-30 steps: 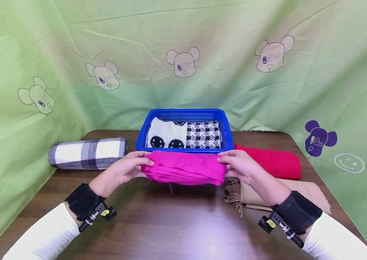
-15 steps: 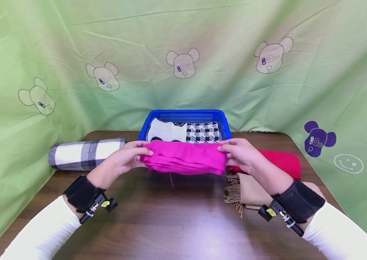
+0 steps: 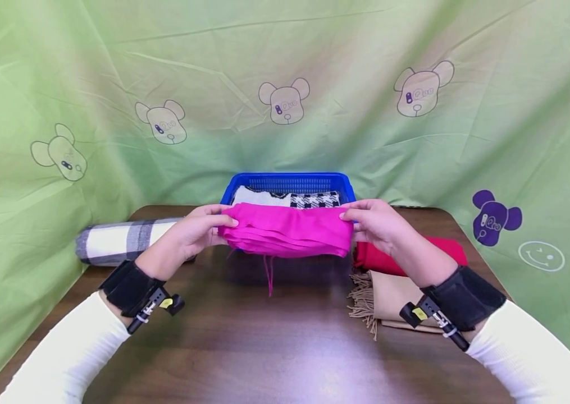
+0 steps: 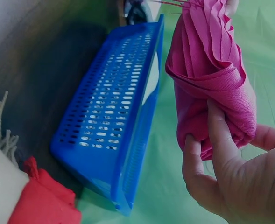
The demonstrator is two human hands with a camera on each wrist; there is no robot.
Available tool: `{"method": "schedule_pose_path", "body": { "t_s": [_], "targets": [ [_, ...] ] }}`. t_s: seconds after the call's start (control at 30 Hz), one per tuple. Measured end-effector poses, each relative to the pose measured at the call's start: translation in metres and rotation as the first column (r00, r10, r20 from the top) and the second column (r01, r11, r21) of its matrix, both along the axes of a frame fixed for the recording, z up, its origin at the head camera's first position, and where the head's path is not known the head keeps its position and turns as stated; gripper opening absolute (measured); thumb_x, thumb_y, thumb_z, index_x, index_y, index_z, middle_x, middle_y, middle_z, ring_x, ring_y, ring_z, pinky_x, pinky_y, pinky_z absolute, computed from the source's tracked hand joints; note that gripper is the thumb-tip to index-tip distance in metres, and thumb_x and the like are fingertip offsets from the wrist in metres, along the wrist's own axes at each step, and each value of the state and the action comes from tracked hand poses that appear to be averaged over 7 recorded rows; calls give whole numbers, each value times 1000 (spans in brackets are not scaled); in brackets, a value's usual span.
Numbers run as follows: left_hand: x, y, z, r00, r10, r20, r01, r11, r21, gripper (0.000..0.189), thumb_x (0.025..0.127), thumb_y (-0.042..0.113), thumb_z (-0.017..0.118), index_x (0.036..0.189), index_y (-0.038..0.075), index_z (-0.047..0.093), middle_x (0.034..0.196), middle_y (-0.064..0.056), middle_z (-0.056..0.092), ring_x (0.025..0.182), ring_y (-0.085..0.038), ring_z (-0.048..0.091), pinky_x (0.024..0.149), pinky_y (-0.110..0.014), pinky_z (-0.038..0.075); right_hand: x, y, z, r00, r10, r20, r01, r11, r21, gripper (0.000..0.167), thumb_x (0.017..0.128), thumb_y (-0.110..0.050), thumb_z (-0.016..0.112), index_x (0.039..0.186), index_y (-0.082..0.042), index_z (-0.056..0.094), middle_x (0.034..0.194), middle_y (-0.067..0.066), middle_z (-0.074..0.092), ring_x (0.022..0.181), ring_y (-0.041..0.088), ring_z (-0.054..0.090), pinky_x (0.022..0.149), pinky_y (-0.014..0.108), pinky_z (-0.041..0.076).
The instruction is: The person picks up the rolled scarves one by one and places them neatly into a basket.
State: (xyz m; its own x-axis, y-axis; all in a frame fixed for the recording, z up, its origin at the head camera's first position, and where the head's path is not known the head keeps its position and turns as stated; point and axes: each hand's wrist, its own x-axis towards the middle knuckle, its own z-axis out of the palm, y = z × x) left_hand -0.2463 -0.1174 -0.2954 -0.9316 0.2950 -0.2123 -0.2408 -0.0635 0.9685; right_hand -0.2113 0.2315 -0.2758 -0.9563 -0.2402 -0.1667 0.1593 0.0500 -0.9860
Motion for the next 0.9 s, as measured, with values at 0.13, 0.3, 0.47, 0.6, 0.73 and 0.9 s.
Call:
{"method": "schedule_pose_path", "body": {
  "t_s": [0.13,0.3,0.47,0.6,0.73,0.9],
  "targets": [
    [-5,2,7,1000,8,-14,-8,1000,5,43,86,-4,63,126,-2,48,110,-13,56,83,-21,63,83,-40,58,-5,0,6,1000,-19,0,19,1000,2,44,96,-4,55,134,10,37,86,-1,67,76,13,66,71,29,59],
    [-12,6,18,999,18,-36,-18,1000,0,42,86,-4,63,125,-1,49,112,-14,55,81,-21,63,77,-36,59,-12,0,15,999,-46,28,47,998,-30,34,96,-3,56,127,5,45,85,1,67,75,13,66,71,29,59],
    [-19,9,30,998,39,-48,-40,999,-7,34,86,-5,63,117,2,52,110,-12,55,81,-20,62,74,-33,59,-20,0,26,998,-62,23,62,998,-26,32,96,-4,58,125,4,49,86,2,68,75,15,67,72,29,59],
    [-26,10,40,997,48,-54,-48,999,-3,32,85,-5,63,116,1,54,109,-12,56,83,-21,62,77,-34,59,-26,0,36,997,-76,3,76,996,-41,13,95,-3,59,107,-4,64,86,2,69,75,15,68,71,29,59],
    [-35,10,48,998,46,-52,-46,999,11,41,85,-6,62,125,-1,52,113,-13,55,89,-25,61,84,-37,57,-32,0,44,995,-96,-7,96,994,-52,16,94,-2,60,88,-13,70,84,3,68,72,15,67,67,28,59],
    [-44,10,58,997,58,-46,-57,998,16,53,85,-7,62,136,-2,48,120,-14,54,96,-27,60,87,-38,56,-40,-1,53,993,-115,-31,114,993,-26,19,94,-2,60,84,-14,72,84,3,67,72,16,65,69,28,59]
  ]
}}
